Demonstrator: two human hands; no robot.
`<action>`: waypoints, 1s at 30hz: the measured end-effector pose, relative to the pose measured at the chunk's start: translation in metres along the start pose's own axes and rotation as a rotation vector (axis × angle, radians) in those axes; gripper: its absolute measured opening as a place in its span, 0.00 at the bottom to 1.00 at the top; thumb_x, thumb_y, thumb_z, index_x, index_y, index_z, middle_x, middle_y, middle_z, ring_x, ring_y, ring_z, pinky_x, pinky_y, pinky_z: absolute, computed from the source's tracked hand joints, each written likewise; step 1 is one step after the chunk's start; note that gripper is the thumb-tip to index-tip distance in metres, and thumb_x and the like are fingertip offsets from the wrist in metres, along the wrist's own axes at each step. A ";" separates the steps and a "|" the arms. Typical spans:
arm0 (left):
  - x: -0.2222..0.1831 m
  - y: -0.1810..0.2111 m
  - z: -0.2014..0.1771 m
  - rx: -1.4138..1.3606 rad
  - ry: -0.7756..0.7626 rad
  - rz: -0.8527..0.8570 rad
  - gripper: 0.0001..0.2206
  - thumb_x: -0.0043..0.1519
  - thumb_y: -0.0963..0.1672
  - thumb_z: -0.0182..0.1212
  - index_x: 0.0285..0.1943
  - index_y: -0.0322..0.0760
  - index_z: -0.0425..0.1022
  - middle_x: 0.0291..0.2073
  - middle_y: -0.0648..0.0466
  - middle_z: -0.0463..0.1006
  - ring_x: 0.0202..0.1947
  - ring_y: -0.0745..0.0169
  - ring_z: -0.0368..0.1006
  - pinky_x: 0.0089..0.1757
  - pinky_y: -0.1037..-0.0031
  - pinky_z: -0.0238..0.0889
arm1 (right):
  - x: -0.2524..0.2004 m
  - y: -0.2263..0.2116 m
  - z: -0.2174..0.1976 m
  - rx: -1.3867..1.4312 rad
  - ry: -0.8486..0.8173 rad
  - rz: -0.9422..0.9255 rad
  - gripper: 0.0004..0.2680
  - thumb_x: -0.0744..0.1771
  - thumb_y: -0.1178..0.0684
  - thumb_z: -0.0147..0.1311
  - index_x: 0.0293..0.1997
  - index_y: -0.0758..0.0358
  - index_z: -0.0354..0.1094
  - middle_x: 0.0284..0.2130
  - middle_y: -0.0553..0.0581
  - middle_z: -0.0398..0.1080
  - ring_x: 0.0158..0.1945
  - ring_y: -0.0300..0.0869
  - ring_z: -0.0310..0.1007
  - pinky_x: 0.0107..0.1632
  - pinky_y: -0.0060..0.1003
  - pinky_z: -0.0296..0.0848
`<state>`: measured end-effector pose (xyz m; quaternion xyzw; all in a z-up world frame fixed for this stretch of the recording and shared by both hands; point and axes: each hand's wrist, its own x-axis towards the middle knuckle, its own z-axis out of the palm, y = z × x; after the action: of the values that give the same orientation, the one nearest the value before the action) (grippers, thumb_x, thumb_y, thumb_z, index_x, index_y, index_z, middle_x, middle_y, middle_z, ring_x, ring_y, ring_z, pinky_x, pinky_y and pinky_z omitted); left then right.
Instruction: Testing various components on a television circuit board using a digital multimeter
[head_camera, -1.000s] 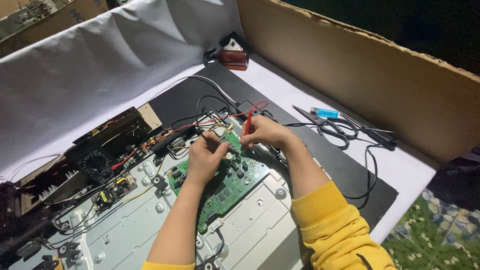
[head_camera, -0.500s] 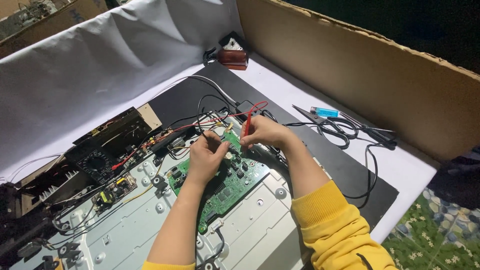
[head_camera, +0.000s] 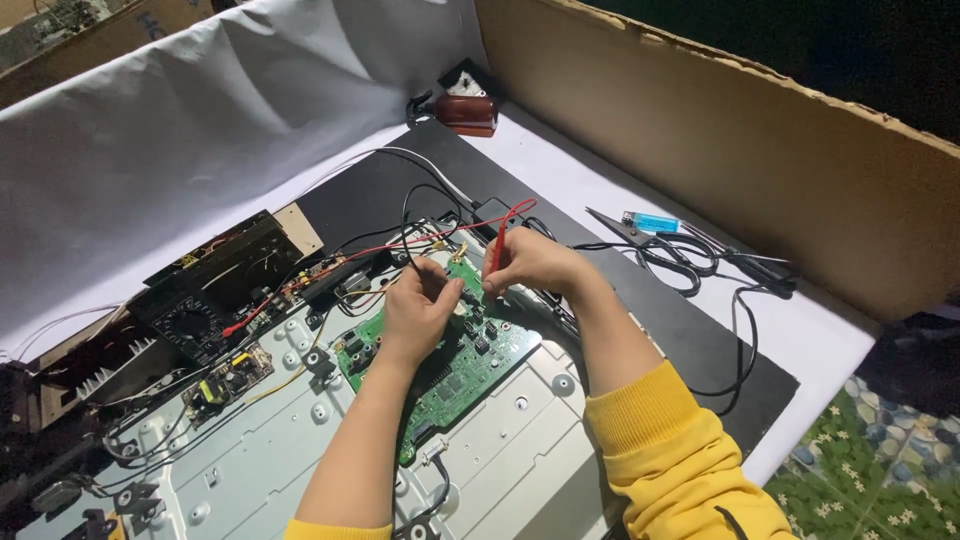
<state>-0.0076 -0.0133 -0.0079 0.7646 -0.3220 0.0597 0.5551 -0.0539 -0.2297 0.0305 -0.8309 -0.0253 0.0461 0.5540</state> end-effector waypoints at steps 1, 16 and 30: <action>0.000 0.000 0.000 0.002 -0.004 0.003 0.10 0.61 0.47 0.67 0.39 0.38 0.72 0.27 0.46 0.81 0.29 0.51 0.79 0.33 0.65 0.71 | -0.001 -0.001 0.000 -0.004 0.000 0.002 0.09 0.57 0.50 0.76 0.30 0.62 0.79 0.22 0.58 0.77 0.30 0.49 0.75 0.42 0.41 0.68; 0.001 0.030 -0.008 -0.017 -0.120 0.020 0.24 0.66 0.41 0.54 0.70 0.36 0.52 0.37 0.40 0.79 0.37 0.43 0.79 0.42 0.57 0.71 | -0.001 0.000 -0.001 0.037 0.003 0.010 0.09 0.58 0.59 0.72 0.36 0.66 0.79 0.25 0.61 0.78 0.32 0.47 0.78 0.44 0.39 0.75; 0.003 0.025 0.002 -0.036 0.021 -0.048 0.31 0.66 0.42 0.61 0.78 0.37 0.53 0.29 0.44 0.83 0.30 0.53 0.81 0.36 0.67 0.71 | 0.006 0.009 0.000 0.047 0.022 0.010 0.09 0.59 0.56 0.73 0.35 0.66 0.77 0.25 0.61 0.77 0.27 0.45 0.78 0.38 0.36 0.73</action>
<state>-0.0204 -0.0210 0.0127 0.7614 -0.2988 0.0486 0.5732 -0.0481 -0.2327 0.0223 -0.8181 -0.0139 0.0403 0.5734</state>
